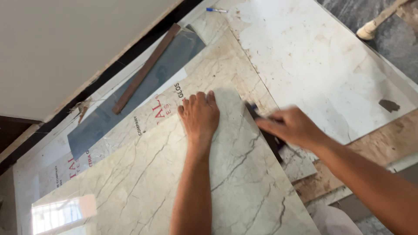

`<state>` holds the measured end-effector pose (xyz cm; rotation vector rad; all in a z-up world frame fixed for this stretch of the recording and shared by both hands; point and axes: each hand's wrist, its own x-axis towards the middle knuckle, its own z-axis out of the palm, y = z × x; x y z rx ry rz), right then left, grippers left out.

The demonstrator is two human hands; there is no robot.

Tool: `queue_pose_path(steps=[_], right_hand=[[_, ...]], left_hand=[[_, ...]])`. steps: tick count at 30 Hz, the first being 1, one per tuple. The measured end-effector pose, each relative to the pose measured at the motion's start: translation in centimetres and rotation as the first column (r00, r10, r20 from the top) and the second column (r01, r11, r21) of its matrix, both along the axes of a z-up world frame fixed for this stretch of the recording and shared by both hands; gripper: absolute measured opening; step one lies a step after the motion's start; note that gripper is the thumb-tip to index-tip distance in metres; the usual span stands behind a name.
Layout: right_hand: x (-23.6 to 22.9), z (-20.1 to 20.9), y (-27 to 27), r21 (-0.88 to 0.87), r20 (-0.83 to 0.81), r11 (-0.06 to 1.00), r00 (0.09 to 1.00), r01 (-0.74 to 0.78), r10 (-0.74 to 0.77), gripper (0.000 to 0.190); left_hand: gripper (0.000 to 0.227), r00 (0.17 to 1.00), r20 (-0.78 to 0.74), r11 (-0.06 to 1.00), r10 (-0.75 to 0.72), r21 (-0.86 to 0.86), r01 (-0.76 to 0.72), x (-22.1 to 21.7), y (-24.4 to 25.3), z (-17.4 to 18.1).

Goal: The person trims the edges of a laminate sheet using a small cutting tool, then wipes and presses down on the sheet with their hands and the tool across the surface.

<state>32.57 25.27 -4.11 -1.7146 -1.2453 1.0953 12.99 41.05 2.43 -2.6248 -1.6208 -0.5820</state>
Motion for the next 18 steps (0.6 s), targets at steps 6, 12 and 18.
queue_pose_path(steps=[6, 12, 18], right_hand=[[0.5, 2.5, 5.4, 0.067, -0.056, 0.998, 0.998, -0.003, 0.007, 0.054], [-1.1, 0.7, -5.5, 0.382, -0.022, 0.922, 0.997, -0.064, 0.078, 0.053], [0.9, 0.0, 5.2, -0.056, -0.196, 0.998, 0.981, 0.006, -0.017, 0.057]], left_hand=[[0.04, 1.0, 0.003, 0.998, 0.012, -0.063, -0.011, 0.2, 0.1, 0.0], [0.038, 1.0, 0.013, 0.998, 0.014, -0.056, -0.014, -0.3, 0.1, -0.6], [0.036, 1.0, 0.001, 0.998, 0.015, -0.054, -0.015, 0.0, -0.2, 0.0]])
